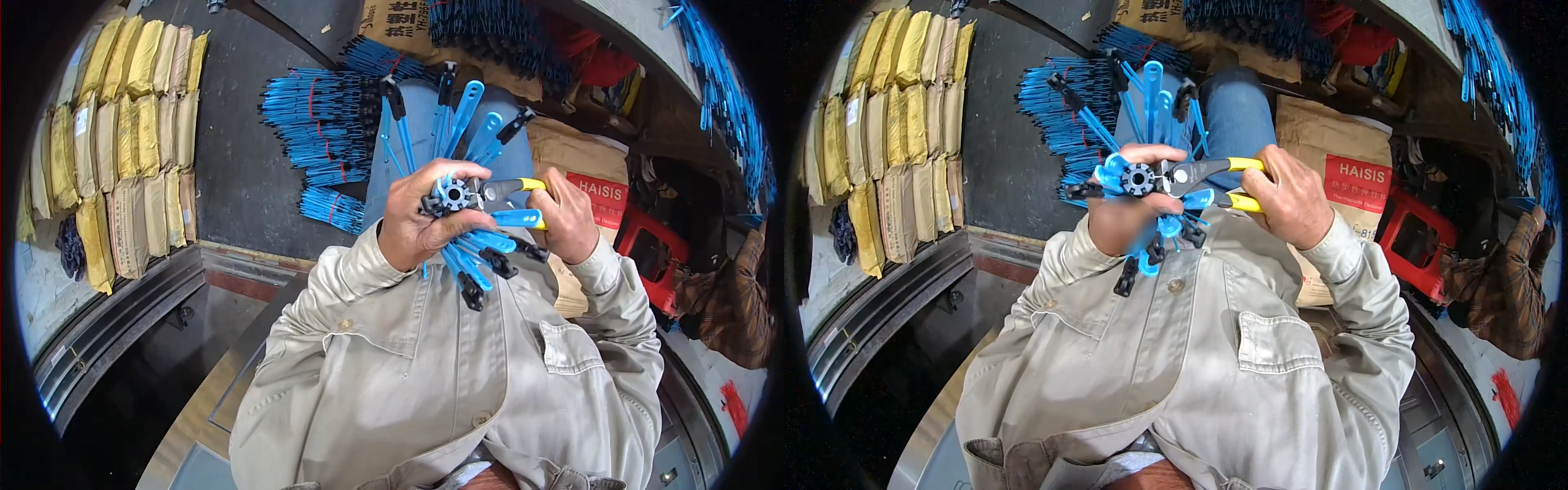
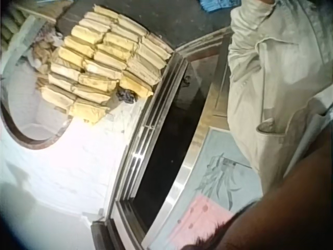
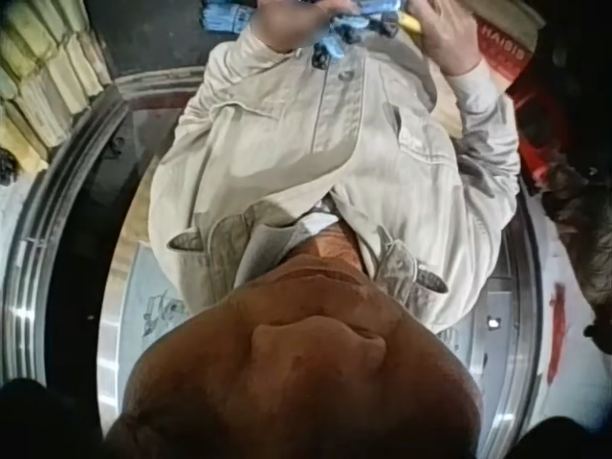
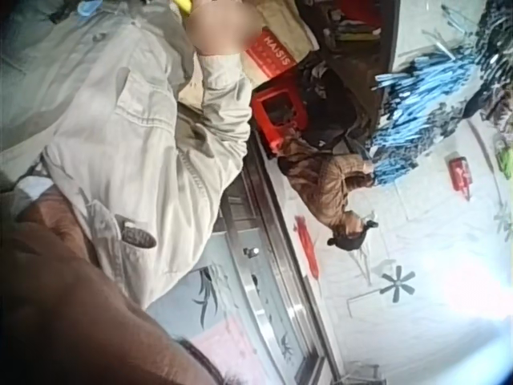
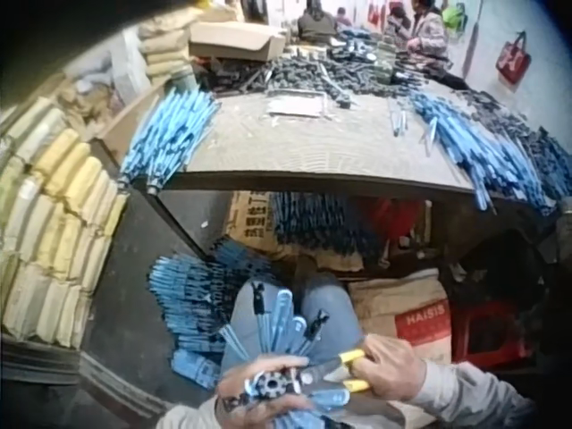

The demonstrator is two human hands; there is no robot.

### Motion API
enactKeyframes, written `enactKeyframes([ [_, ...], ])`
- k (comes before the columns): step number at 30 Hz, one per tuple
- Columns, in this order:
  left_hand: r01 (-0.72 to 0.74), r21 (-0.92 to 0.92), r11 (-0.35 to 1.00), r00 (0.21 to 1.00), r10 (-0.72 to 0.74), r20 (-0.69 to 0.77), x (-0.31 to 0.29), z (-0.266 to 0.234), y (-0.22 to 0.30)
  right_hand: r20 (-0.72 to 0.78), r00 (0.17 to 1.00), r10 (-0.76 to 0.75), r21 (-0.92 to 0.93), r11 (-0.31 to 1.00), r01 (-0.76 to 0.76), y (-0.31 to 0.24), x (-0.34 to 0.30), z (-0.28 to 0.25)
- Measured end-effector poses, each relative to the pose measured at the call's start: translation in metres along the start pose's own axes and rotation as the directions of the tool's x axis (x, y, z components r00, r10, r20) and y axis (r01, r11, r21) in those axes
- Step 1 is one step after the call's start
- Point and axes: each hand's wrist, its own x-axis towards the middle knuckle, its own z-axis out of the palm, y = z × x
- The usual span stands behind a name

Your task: The person assembles blue plastic blades into a central hub to create fan-like structures, using pliers to secure the parts.

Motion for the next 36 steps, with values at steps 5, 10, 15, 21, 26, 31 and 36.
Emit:
enactKeyframes([
  [5, 0.097, -0.023, 0.995, 0.995, -0.096, 0.031, 0.002, -0.002, 0.001, 0.132, 0.99, 0.044, -0.097, 0.995, -0.031, -0.001, 0.001, -0.024],
  [10, 0.138, -0.131, 0.982, 0.958, -0.099, 0.268, 0.01, -0.016, 0.003, 0.418, 0.907, -0.049, 0.323, 0.941, -0.098, 0.005, 0.023, -0.08],
  [15, 0.144, -0.275, 0.951, 0.946, -0.051, 0.32, 0.006, -0.017, -0.006, 0.706, 0.707, -0.046, 0.368, 0.877, -0.31, 0.001, 0.044, -0.115],
  [21, 0.137, -0.203, 0.97, 0.943, -0.064, 0.326, 0.009, -0.015, -0.009, 0.774, 0.631, 0.04, 0.216, 0.921, -0.323, -0.001, 0.058, -0.12],
  [26, 0.245, -0.267, 0.932, 0.949, -0.173, 0.265, 0.01, -0.018, -0.003, 0.672, 0.741, -0.015, 0.324, 0.905, -0.275, 0.002, 0.053, -0.1],
  [31, 0.162, -0.258, 0.952, 0.987, -0.152, 0.059, 0.018, -0.013, -0.02, 0.666, 0.721, 0.19, 0.403, 0.722, -0.563, -0.001, 0.049, -0.067],
  [36, 0.328, -0.324, 0.888, 0.934, -0.356, -0.03, 0.029, -0.03, -0.014, -0.162, 0.982, 0.095, -0.216, 0.968, -0.129, 0.045, 0.072, -0.095],
])
